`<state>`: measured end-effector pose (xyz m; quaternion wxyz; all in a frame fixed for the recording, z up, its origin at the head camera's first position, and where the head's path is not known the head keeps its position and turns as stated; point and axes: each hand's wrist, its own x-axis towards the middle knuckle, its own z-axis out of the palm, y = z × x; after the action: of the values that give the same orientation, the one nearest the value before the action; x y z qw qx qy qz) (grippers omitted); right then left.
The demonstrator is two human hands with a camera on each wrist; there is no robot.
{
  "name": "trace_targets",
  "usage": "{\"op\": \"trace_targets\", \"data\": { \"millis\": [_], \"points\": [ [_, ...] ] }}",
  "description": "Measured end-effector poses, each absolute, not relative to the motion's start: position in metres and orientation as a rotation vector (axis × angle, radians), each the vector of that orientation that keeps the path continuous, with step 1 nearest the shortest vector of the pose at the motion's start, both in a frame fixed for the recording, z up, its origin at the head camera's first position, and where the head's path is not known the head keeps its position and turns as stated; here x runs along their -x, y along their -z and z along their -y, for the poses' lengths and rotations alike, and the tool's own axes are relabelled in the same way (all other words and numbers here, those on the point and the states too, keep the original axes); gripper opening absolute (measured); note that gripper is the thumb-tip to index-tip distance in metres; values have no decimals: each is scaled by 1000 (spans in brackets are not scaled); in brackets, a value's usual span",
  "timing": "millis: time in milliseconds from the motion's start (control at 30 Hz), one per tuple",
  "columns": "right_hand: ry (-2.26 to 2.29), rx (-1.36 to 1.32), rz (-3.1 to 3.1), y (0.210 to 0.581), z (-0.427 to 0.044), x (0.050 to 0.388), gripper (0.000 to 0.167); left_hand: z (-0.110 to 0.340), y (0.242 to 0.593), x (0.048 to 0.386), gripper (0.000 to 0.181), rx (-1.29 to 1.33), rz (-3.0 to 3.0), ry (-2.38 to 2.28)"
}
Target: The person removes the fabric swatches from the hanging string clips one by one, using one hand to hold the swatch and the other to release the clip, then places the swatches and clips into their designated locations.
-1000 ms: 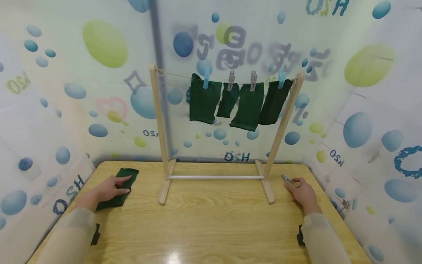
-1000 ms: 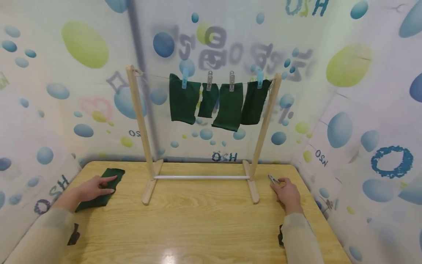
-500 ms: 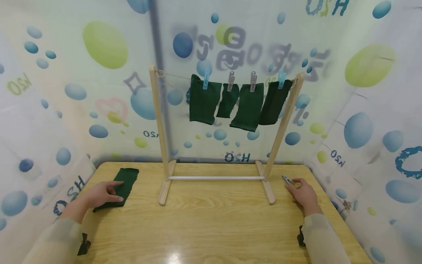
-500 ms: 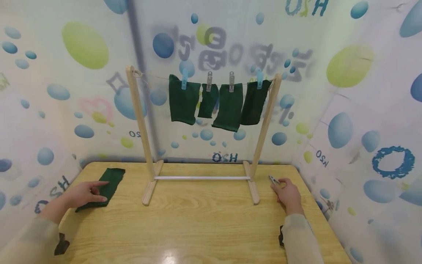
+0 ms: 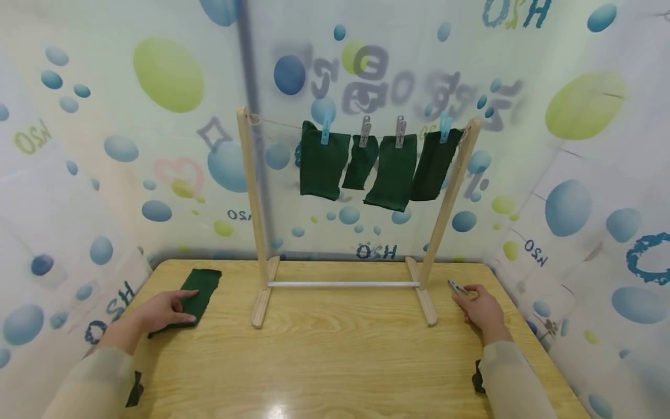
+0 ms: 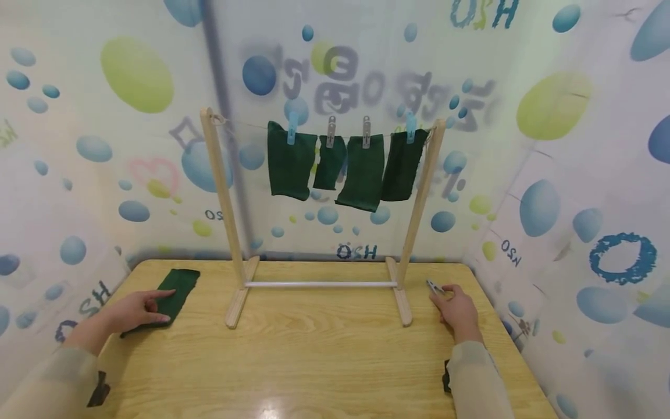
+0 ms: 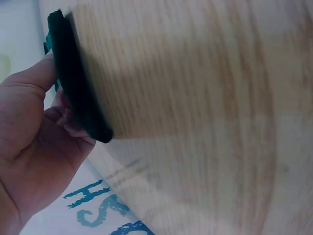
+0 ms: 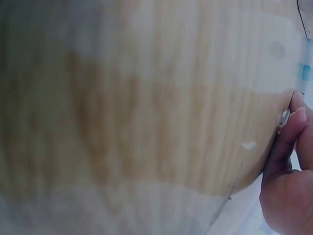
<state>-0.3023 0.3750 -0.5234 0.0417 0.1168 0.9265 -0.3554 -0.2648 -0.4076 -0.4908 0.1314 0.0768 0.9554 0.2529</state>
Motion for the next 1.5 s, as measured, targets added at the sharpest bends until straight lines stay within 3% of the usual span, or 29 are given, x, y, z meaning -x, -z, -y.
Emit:
{"op": "trace_targets", "data": {
  "millis": [400,567,700,1167,1500],
  "points": [
    [1193,-381,-2790,525,-376,303,79,414,493,261,89,-227,-2745,-756],
    [1457,-437,-2699,528,-378,296,86,415,491,258,78,-156,-2778,-841],
    [1645,-485,-2649,520,-376,284,80,407,487,250,69,-91,-2814,-951],
    [1713,0,-2837,398,-313,273,55,312,403,244,45,-295,-3021,-1216],
    [1610,368,-2893,321,-246,267,39,271,357,244,42,-479,-2996,-1296]
  ]
}}
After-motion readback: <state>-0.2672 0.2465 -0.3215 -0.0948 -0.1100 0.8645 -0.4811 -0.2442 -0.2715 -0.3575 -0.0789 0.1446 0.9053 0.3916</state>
